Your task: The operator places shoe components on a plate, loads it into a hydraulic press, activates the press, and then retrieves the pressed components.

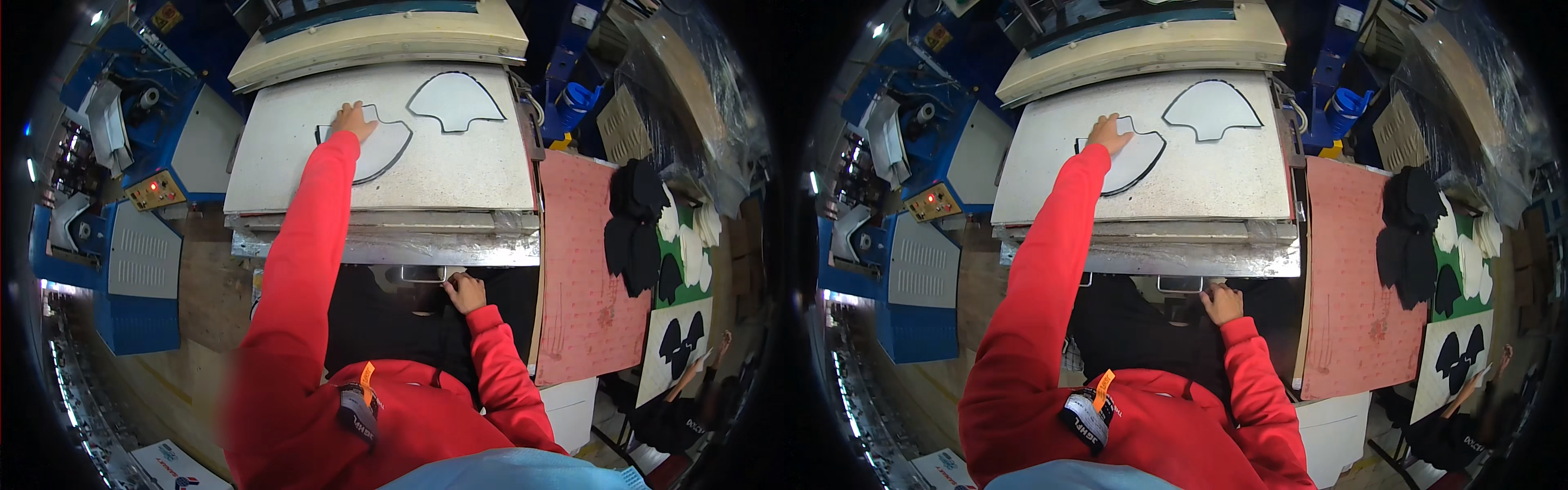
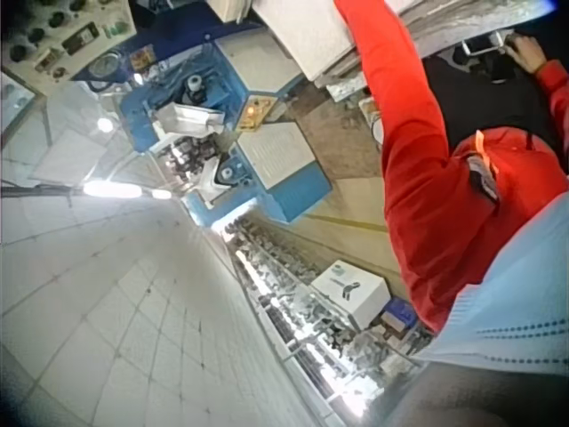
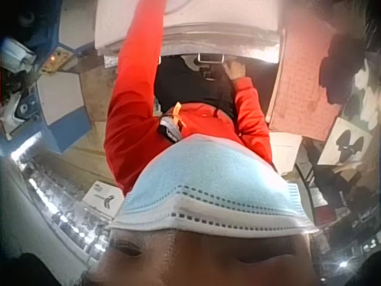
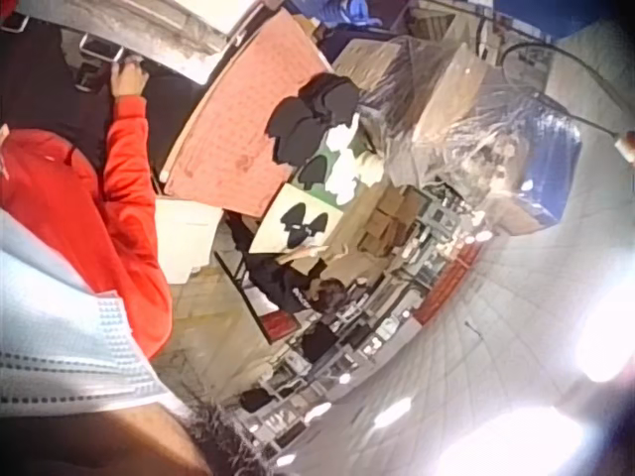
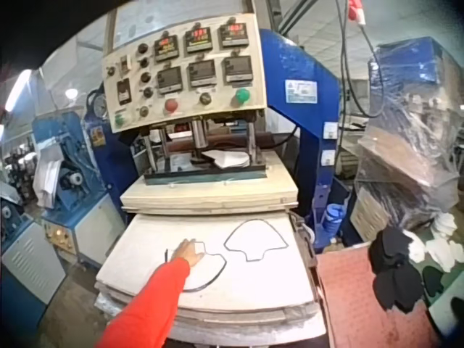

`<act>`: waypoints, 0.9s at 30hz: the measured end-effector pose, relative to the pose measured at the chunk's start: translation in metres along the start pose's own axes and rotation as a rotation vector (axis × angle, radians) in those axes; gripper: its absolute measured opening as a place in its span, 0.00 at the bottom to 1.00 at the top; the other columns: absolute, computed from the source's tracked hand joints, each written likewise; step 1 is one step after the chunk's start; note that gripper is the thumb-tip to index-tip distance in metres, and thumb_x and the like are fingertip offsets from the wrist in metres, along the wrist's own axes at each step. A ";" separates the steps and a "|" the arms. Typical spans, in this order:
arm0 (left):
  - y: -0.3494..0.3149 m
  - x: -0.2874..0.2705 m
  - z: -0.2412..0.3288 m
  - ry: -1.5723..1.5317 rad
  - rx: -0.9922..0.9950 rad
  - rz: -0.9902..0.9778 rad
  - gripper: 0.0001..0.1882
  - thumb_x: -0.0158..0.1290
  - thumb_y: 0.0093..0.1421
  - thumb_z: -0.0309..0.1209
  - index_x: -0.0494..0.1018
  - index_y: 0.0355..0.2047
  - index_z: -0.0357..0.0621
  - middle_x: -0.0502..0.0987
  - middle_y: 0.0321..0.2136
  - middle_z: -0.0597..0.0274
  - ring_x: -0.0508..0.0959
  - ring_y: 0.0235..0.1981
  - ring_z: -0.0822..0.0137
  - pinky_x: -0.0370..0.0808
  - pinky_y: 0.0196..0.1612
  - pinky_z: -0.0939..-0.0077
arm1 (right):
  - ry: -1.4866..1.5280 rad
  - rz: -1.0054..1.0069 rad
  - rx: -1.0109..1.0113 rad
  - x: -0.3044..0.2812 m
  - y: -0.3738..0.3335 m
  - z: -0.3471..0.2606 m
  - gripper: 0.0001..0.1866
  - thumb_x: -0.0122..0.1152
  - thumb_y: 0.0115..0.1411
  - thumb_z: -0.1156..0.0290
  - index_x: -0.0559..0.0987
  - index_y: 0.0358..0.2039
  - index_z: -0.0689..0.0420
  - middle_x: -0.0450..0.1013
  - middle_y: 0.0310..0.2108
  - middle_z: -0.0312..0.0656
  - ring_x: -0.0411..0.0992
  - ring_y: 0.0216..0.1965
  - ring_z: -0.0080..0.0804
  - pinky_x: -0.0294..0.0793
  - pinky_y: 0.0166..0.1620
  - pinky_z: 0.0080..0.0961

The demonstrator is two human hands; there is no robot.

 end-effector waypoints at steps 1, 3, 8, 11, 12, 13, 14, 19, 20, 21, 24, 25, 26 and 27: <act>0.004 0.001 -0.002 -0.021 0.028 -0.047 0.36 0.59 0.48 0.41 0.64 0.56 0.42 0.66 0.53 0.42 0.69 0.52 0.46 0.68 0.55 0.62 | 0.040 -0.016 -0.038 0.001 0.000 0.000 0.15 0.56 0.56 0.55 0.79 0.29 0.54 0.76 0.31 0.43 0.74 0.36 0.44 0.68 0.42 0.40; 0.015 0.000 -0.004 -0.050 0.119 -0.070 0.35 0.60 0.46 0.38 0.65 0.55 0.41 0.69 0.50 0.44 0.70 0.52 0.48 0.68 0.55 0.63 | 0.032 0.015 0.000 0.003 0.001 0.002 0.15 0.56 0.55 0.55 0.78 0.28 0.55 0.76 0.31 0.43 0.74 0.35 0.44 0.68 0.41 0.41; 0.027 -0.018 0.020 -0.002 0.348 -0.325 0.26 0.60 0.44 0.32 0.73 0.45 0.37 0.77 0.34 0.45 0.76 0.42 0.48 0.72 0.48 0.63 | 0.063 0.012 -0.003 0.007 0.001 0.005 0.15 0.56 0.55 0.55 0.78 0.29 0.55 0.76 0.32 0.43 0.74 0.34 0.45 0.67 0.41 0.43; 0.023 -0.049 0.060 0.001 0.486 -0.504 0.23 0.61 0.45 0.32 0.75 0.43 0.36 0.77 0.26 0.50 0.78 0.34 0.55 0.74 0.41 0.67 | 0.060 0.024 -0.010 0.006 0.002 0.005 0.15 0.56 0.55 0.55 0.78 0.30 0.55 0.76 0.32 0.43 0.74 0.34 0.45 0.67 0.41 0.43; 0.017 -0.054 0.080 -0.005 0.458 -0.709 0.23 0.61 0.46 0.33 0.74 0.43 0.36 0.77 0.26 0.54 0.77 0.32 0.61 0.73 0.39 0.71 | 0.058 0.024 -0.014 0.006 0.001 0.005 0.15 0.56 0.55 0.55 0.78 0.30 0.55 0.76 0.32 0.44 0.74 0.35 0.46 0.67 0.41 0.43; 0.011 -0.059 0.099 0.031 0.396 -0.888 0.23 0.62 0.48 0.34 0.74 0.43 0.36 0.76 0.26 0.58 0.75 0.31 0.66 0.72 0.37 0.74 | 0.095 0.021 -0.062 0.005 0.001 0.003 0.15 0.56 0.55 0.55 0.78 0.30 0.55 0.76 0.32 0.44 0.74 0.35 0.46 0.67 0.41 0.43; 0.006 -0.066 0.119 -0.002 0.431 -0.913 0.23 0.62 0.48 0.34 0.74 0.43 0.36 0.76 0.26 0.58 0.75 0.31 0.66 0.72 0.37 0.74 | 0.063 0.031 -0.015 0.004 0.001 0.004 0.15 0.56 0.55 0.55 0.78 0.30 0.55 0.76 0.32 0.44 0.74 0.35 0.46 0.67 0.41 0.43; 0.000 -0.106 0.183 -0.552 0.576 -0.677 0.21 0.60 0.54 0.33 0.71 0.45 0.37 0.74 0.32 0.65 0.74 0.33 0.74 0.72 0.39 0.79 | 0.126 0.021 -0.035 0.003 0.000 0.003 0.16 0.56 0.55 0.55 0.78 0.30 0.55 0.75 0.34 0.45 0.74 0.36 0.47 0.67 0.42 0.43; -0.004 -0.105 0.189 -0.575 0.624 -0.723 0.21 0.60 0.54 0.33 0.71 0.45 0.37 0.74 0.32 0.65 0.74 0.33 0.74 0.72 0.39 0.79 | 0.094 0.019 0.012 0.003 -0.001 0.004 0.16 0.56 0.55 0.55 0.78 0.30 0.55 0.75 0.34 0.45 0.74 0.36 0.47 0.67 0.42 0.43; -0.005 -0.105 0.193 -0.991 0.537 -0.632 0.23 0.60 0.54 0.32 0.68 0.47 0.32 0.74 0.36 0.59 0.76 0.33 0.70 0.75 0.38 0.77 | 0.096 0.030 0.005 0.002 -0.002 0.004 0.16 0.56 0.55 0.54 0.78 0.30 0.55 0.75 0.34 0.45 0.74 0.36 0.47 0.67 0.42 0.43; -0.011 -0.072 0.200 -1.493 0.299 -0.414 0.22 0.58 0.55 0.28 0.66 0.46 0.28 0.74 0.38 0.51 0.79 0.33 0.65 0.78 0.37 0.74 | 0.101 0.035 -0.008 0.001 -0.003 0.003 0.16 0.55 0.55 0.55 0.78 0.30 0.55 0.75 0.34 0.45 0.74 0.37 0.46 0.67 0.42 0.43; -0.015 -0.053 0.199 -1.584 0.137 -0.260 0.18 0.57 0.55 0.25 0.67 0.43 0.28 0.74 0.38 0.50 0.80 0.33 0.63 0.79 0.37 0.73 | 0.135 0.026 -0.059 0.000 -0.003 0.002 0.15 0.55 0.55 0.55 0.78 0.30 0.55 0.75 0.34 0.45 0.73 0.37 0.46 0.67 0.42 0.43; -0.018 -0.032 0.199 -1.441 0.050 -0.320 0.15 0.57 0.55 0.24 0.68 0.40 0.28 0.74 0.36 0.49 0.80 0.34 0.63 0.79 0.36 0.74 | 0.100 0.018 -0.010 0.000 -0.004 0.003 0.15 0.55 0.55 0.55 0.78 0.30 0.55 0.75 0.34 0.45 0.73 0.37 0.46 0.67 0.42 0.43; -0.020 -0.012 0.196 -1.274 -0.070 -0.285 0.12 0.56 0.54 0.22 0.68 0.37 0.29 0.74 0.34 0.49 0.81 0.34 0.62 0.79 0.34 0.74 | 0.102 0.026 -0.009 -0.001 -0.004 0.003 0.15 0.56 0.55 0.55 0.78 0.30 0.54 0.75 0.33 0.44 0.73 0.36 0.46 0.67 0.42 0.44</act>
Point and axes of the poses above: each hand's wrist, its own y-axis towards the middle knuckle, its own x-axis out of the palm, z = x × y, the point moved 2 cm from there along y, towards the middle knuckle
